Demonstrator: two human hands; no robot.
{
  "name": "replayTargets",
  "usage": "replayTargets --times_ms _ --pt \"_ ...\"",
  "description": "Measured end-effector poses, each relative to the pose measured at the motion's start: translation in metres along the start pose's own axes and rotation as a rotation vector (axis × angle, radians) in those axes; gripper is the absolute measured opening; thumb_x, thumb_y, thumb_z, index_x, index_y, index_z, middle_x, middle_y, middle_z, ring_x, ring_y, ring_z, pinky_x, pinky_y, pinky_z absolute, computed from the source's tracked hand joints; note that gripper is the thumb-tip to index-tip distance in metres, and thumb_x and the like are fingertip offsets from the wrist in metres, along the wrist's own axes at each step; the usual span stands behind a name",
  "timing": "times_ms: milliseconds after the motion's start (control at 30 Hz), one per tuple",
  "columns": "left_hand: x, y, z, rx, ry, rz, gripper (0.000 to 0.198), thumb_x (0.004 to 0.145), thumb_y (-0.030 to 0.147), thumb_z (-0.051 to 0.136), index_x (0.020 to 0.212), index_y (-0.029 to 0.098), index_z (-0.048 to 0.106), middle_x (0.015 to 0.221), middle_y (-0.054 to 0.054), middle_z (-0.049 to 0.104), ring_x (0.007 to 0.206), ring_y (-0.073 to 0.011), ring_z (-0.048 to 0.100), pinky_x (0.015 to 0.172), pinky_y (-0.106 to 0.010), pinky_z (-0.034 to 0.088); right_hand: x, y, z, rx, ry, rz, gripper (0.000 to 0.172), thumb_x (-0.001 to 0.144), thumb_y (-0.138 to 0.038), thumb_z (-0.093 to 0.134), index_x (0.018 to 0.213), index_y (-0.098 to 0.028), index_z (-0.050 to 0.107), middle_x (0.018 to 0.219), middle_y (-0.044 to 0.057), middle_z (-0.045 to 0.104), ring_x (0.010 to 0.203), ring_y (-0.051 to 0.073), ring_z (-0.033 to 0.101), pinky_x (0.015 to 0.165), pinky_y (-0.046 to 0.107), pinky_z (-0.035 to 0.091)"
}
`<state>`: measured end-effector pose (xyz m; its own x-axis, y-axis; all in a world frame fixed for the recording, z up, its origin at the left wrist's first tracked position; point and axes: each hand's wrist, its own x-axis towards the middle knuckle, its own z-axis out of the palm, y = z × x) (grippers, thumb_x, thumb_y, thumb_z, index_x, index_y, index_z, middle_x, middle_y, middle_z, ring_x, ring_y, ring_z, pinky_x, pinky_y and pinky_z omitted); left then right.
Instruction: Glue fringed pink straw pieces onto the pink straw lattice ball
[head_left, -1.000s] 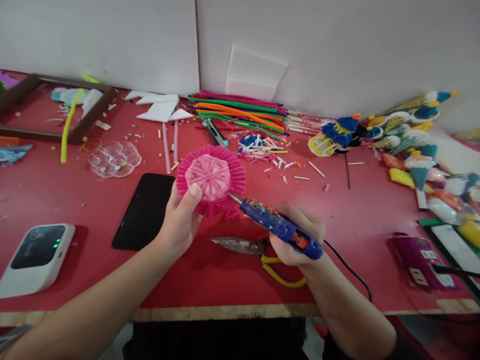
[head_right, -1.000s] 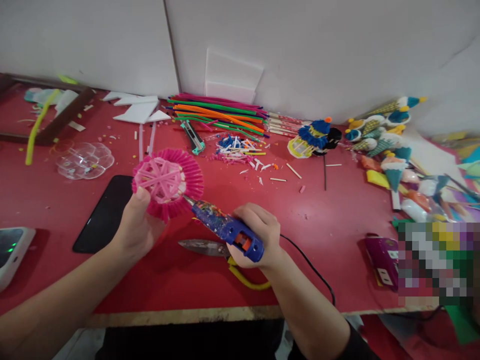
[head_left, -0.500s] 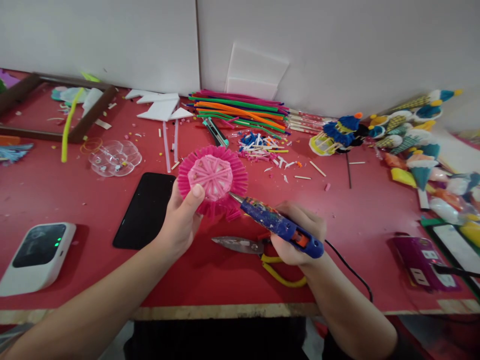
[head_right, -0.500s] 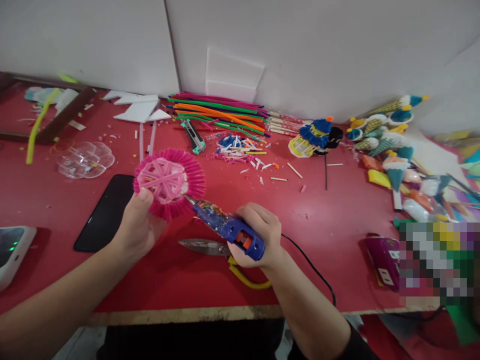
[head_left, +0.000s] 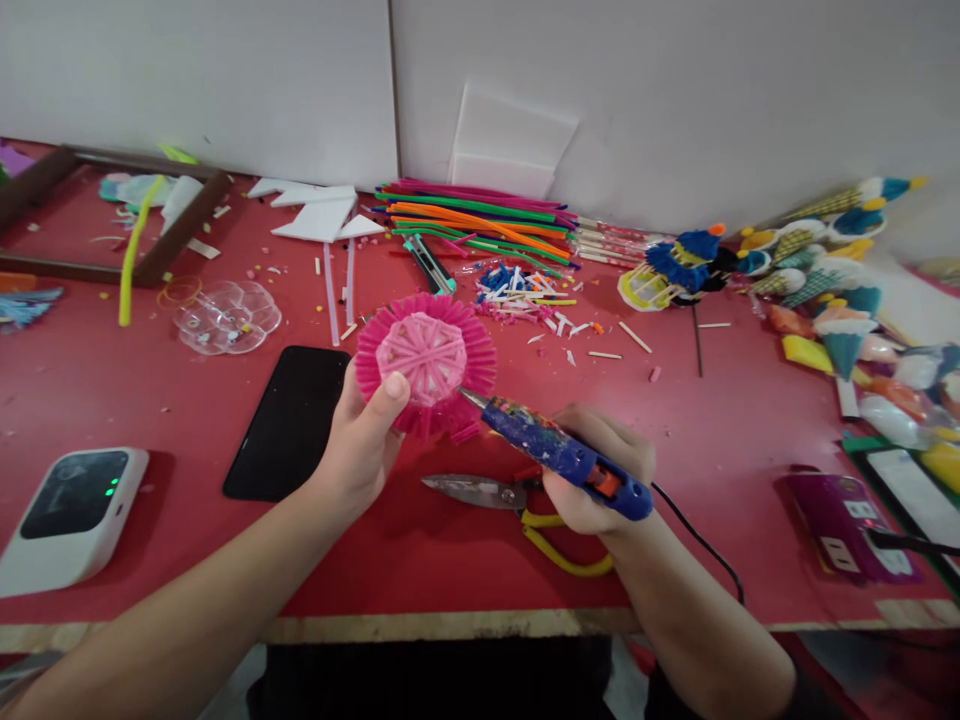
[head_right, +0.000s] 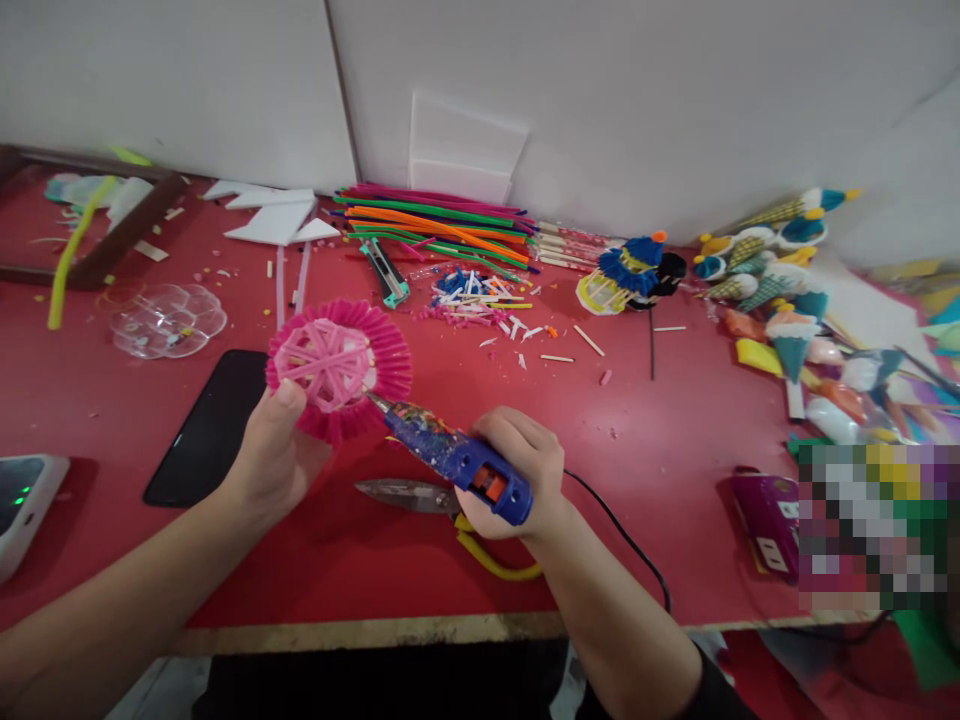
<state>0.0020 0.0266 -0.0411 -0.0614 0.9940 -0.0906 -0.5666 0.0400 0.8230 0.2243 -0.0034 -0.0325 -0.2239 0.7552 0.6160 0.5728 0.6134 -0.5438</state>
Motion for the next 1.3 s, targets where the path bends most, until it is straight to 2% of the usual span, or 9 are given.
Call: replayTargets --times_ms 167,567,900,1167,1300 --pt "0.0001 0.0 0.0009 0.006 0.003 -0.013 0.053 0.075 0.047 0.084 0.119 0.024 0.064 0.118 -0.008 0.074 0.118 -0.0306 0.07 0.103 -0.048 0.054 0.0007 -0.0003 0.0004 0.007 0.018 -0.005 0.014 0.068 -0.022 0.057 0.082 -0.024 0.053 0.065 -0.001 0.055 0.052 0.015 0.051 0.046 0.028 0.043" --pt "0.0007 0.0031 0.0021 -0.023 0.033 -0.055 0.062 0.065 0.053 0.091 0.114 0.025 0.065 0.113 -0.006 0.075 0.116 -0.0299 0.07 0.098 -0.043 0.057 0.0012 -0.0021 -0.0004 0.002 -0.008 0.023 0.011 0.07 -0.019 0.056 0.08 -0.023 0.053 0.064 -0.002 0.054 0.051 0.014 0.05 0.047 0.028 0.041" --pt "0.0007 0.0049 0.0031 -0.045 0.088 -0.073 0.067 0.066 0.049 0.091 0.121 0.024 0.065 0.117 -0.007 0.075 0.122 -0.0312 0.066 0.105 -0.046 0.053 0.003 -0.0044 -0.0031 -0.016 -0.015 0.026 0.011 0.071 -0.018 0.057 0.078 -0.024 0.05 0.062 -0.003 0.052 0.049 0.014 0.048 0.045 0.027 0.039" --pt "0.0013 0.005 0.0006 -0.036 0.078 -0.052 0.056 0.07 0.047 0.089 0.117 0.026 0.066 0.112 -0.004 0.077 0.122 -0.0284 0.066 0.103 -0.042 0.054 0.0037 -0.0038 -0.003 -0.027 -0.003 0.008 0.011 0.07 -0.02 0.056 0.078 -0.025 0.049 0.06 -0.004 0.05 0.048 0.013 0.045 0.044 0.026 0.037" --pt "0.0015 0.0065 0.0042 -0.035 0.1 -0.055 0.056 0.067 0.049 0.09 0.113 0.027 0.068 0.11 -0.003 0.077 0.121 -0.0281 0.066 0.103 -0.041 0.055 0.0033 -0.0034 -0.0024 -0.028 -0.001 0.019 0.011 0.07 -0.02 0.056 0.078 -0.025 0.049 0.061 -0.003 0.05 0.049 0.013 0.046 0.045 0.027 0.037"
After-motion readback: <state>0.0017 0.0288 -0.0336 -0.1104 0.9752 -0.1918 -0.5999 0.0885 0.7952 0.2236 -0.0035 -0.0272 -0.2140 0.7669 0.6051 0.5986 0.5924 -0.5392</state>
